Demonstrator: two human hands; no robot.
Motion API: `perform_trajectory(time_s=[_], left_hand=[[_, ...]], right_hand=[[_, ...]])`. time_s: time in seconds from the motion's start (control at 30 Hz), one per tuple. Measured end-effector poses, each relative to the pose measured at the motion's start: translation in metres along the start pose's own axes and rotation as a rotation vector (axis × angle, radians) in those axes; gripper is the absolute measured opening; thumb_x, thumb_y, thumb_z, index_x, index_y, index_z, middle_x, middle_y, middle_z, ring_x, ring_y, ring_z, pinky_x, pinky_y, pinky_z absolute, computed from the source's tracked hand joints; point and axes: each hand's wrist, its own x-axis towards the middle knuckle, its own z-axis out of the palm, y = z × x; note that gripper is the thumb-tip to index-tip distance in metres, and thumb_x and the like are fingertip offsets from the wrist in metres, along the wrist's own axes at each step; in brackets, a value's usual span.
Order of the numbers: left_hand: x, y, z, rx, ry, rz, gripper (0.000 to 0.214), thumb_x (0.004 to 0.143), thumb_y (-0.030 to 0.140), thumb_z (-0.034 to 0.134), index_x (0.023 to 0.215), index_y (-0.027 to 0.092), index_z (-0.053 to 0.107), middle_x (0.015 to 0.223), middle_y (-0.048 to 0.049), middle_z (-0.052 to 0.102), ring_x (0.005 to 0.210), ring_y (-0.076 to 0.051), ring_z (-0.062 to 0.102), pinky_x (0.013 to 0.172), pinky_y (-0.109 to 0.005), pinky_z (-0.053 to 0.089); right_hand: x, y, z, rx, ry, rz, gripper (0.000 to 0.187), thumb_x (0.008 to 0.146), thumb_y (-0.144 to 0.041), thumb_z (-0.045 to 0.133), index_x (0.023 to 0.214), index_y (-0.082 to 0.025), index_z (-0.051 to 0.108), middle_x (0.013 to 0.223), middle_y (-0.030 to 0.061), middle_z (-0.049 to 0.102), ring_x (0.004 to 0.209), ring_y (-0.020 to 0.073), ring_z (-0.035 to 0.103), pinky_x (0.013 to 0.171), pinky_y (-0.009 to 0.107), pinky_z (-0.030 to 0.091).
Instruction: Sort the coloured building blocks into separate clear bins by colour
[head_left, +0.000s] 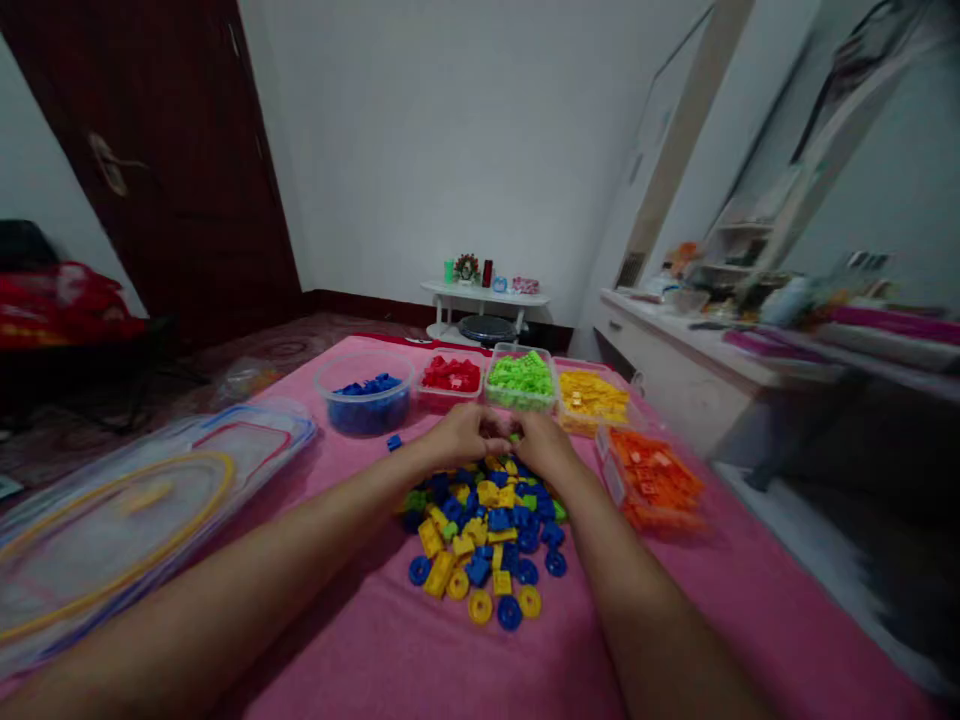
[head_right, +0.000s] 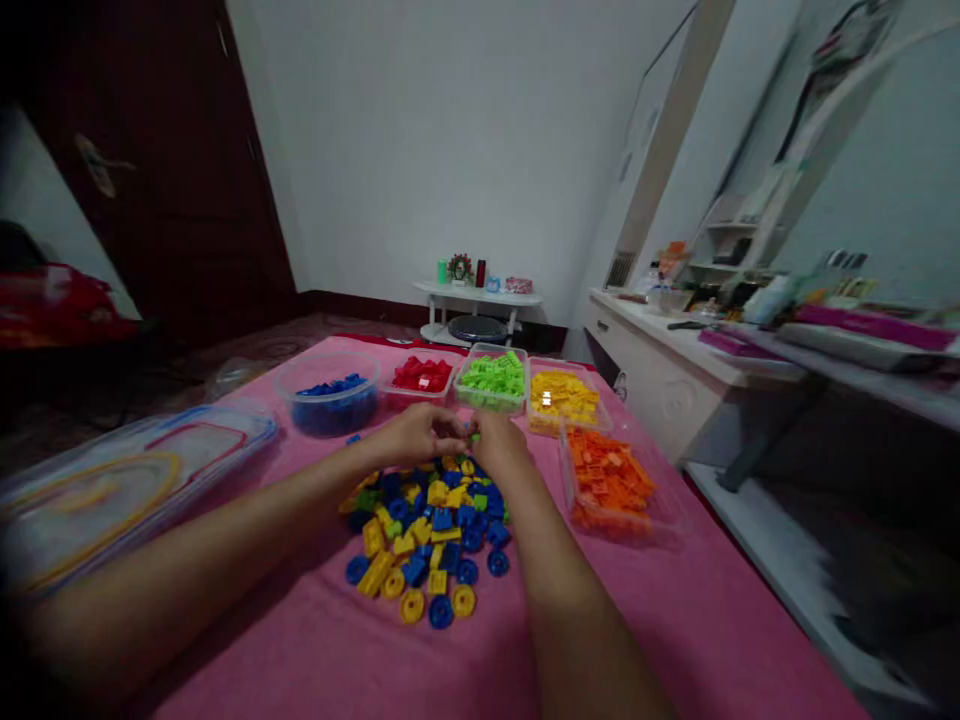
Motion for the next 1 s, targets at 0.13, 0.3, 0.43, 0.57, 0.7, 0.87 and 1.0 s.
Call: perform_trajectory(time_s=[0.13, 0.3, 0.43, 0.57, 0.7, 0.87, 1.0], left_hand=[[-0.010, 0.006, 0.010, 0.100, 0.032, 0.050, 0.023, 0.068, 0.026, 0.069, 0.089, 0.016, 0.072, 0.080, -0.0022, 0.070, 0.070, -0.014, 0.060, 0.063, -0.021, 0.043], [-0.011, 0.012, 0.005, -0.127, 0.290, -0.048, 0.011, 0.068, 0.011, 0.064, 0.079, 0.013, 0.068, 0.072, -0.0023, 0.068, 0.063, -0.011, 0.058, 0.059, -0.021, 0.041], [-0.012, 0.009, -0.004, -0.698, 0.378, -0.248, 0.021, 0.063, 0.018, 0.075, 0.076, 0.012, 0.059, 0.060, 0.0002, 0.063, 0.050, -0.009, 0.056, 0.055, -0.021, 0.045], [-0.015, 0.003, -0.005, -0.896, 0.306, -0.314, 0.035, 0.055, 0.029, 0.082, 0.071, 0.013, 0.055, 0.055, 0.0005, 0.062, 0.046, -0.009, 0.055, 0.050, -0.021, 0.045], [-0.015, -0.003, -0.008, -0.731, 0.327, -0.263, 0.034, 0.059, 0.036, 0.078, 0.062, 0.012, 0.054, 0.048, 0.0034, 0.056, 0.041, -0.005, 0.048, 0.042, -0.016, 0.036], [-0.017, -0.004, -0.027, -0.551, 0.323, -0.237, 0.031, 0.079, 0.038, 0.057, 0.064, 0.011, 0.060, 0.055, 0.0008, 0.057, 0.047, -0.006, 0.051, 0.044, -0.015, 0.036], [-0.023, -0.006, -0.053, -0.225, 0.343, -0.251, 0.029, 0.082, 0.034, 0.052, 0.071, 0.011, 0.065, 0.065, -0.0037, 0.065, 0.055, -0.010, 0.058, 0.050, -0.019, 0.042]], right_hand=[[0.002, 0.001, -0.015, -0.030, 0.040, 0.032, 0.019, 0.069, -0.025, 0.063, 0.086, -0.019, 0.070, 0.085, 0.0062, 0.069, 0.080, 0.0191, 0.060, 0.060, 0.025, 0.035], [-0.001, 0.000, -0.046, 0.201, -0.094, -0.064, 0.028, 0.073, -0.024, 0.059, 0.098, -0.018, 0.070, 0.068, 0.0002, 0.063, 0.060, 0.0127, 0.055, 0.053, 0.022, 0.034], [-0.008, -0.015, -0.055, 0.355, -0.286, -0.272, 0.038, 0.071, -0.023, 0.064, 0.108, -0.018, 0.066, 0.057, -0.0053, 0.054, 0.049, 0.0084, 0.044, 0.047, 0.020, 0.030], [-0.010, -0.034, -0.045, 0.418, -0.225, -0.369, 0.019, 0.070, -0.024, 0.065, 0.087, -0.015, 0.069, 0.061, -0.0035, 0.056, 0.055, 0.0088, 0.047, 0.050, 0.019, 0.033], [-0.010, -0.045, -0.033, 0.617, -0.236, -0.265, 0.013, 0.074, -0.024, 0.060, 0.081, -0.014, 0.065, 0.063, -0.0016, 0.059, 0.055, 0.0108, 0.054, 0.051, 0.021, 0.042], [-0.007, -0.046, -0.022, 0.786, -0.227, -0.075, 0.020, 0.075, -0.030, 0.058, 0.088, -0.015, 0.064, 0.058, -0.0015, 0.060, 0.051, 0.0130, 0.059, 0.050, 0.024, 0.049], [0.020, -0.035, -0.023, 0.641, -0.132, 0.070, 0.018, 0.075, -0.027, 0.059, 0.085, -0.014, 0.065, 0.057, 0.0016, 0.064, 0.051, 0.0150, 0.062, 0.051, 0.025, 0.052]])
